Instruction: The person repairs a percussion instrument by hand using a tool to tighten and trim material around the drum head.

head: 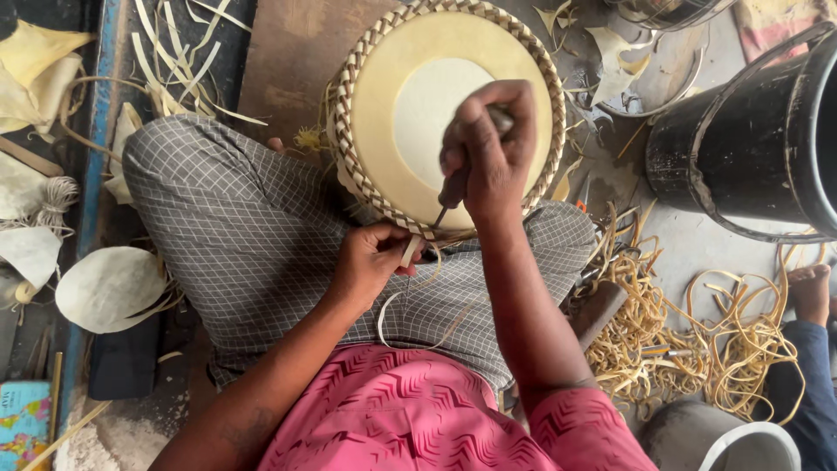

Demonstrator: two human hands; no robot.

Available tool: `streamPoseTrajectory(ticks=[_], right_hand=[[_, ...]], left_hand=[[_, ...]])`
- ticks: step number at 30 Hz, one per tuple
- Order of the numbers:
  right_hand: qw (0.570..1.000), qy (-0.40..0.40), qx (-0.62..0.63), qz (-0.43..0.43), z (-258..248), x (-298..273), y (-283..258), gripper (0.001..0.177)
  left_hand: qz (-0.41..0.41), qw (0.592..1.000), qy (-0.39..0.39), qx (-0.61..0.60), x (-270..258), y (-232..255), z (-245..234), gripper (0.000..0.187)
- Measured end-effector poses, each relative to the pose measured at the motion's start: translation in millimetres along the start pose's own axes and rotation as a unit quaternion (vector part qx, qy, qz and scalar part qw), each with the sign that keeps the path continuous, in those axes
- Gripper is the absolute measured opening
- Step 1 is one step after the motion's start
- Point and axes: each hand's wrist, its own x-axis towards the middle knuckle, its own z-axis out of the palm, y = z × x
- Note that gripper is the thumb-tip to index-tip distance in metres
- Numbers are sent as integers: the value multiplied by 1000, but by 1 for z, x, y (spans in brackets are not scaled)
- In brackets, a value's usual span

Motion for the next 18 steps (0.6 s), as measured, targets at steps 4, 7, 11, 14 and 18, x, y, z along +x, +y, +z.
streamPoseTrajectory(ticks=[4, 7, 11, 14, 18], right_hand=[[996, 70, -57, -2, -1, -2, 3, 26], [994, 80, -77, 0, -1, -1, 4, 28], [994, 76, -76, 10, -1, 3, 3, 28], [993, 67, -94, 6, 0, 3, 4, 28], [994, 66, -91, 8, -1, 5, 6, 27]], left_hand=[[43, 997, 17, 63, -12, 6, 6, 10], [106, 982, 21, 155, -15, 19, 6, 10], [120, 964, 28, 237, -15, 33, 5, 15], [119, 961, 13, 250, -16, 33, 4, 15], [106, 960, 7, 258, -14, 31, 4, 17]])
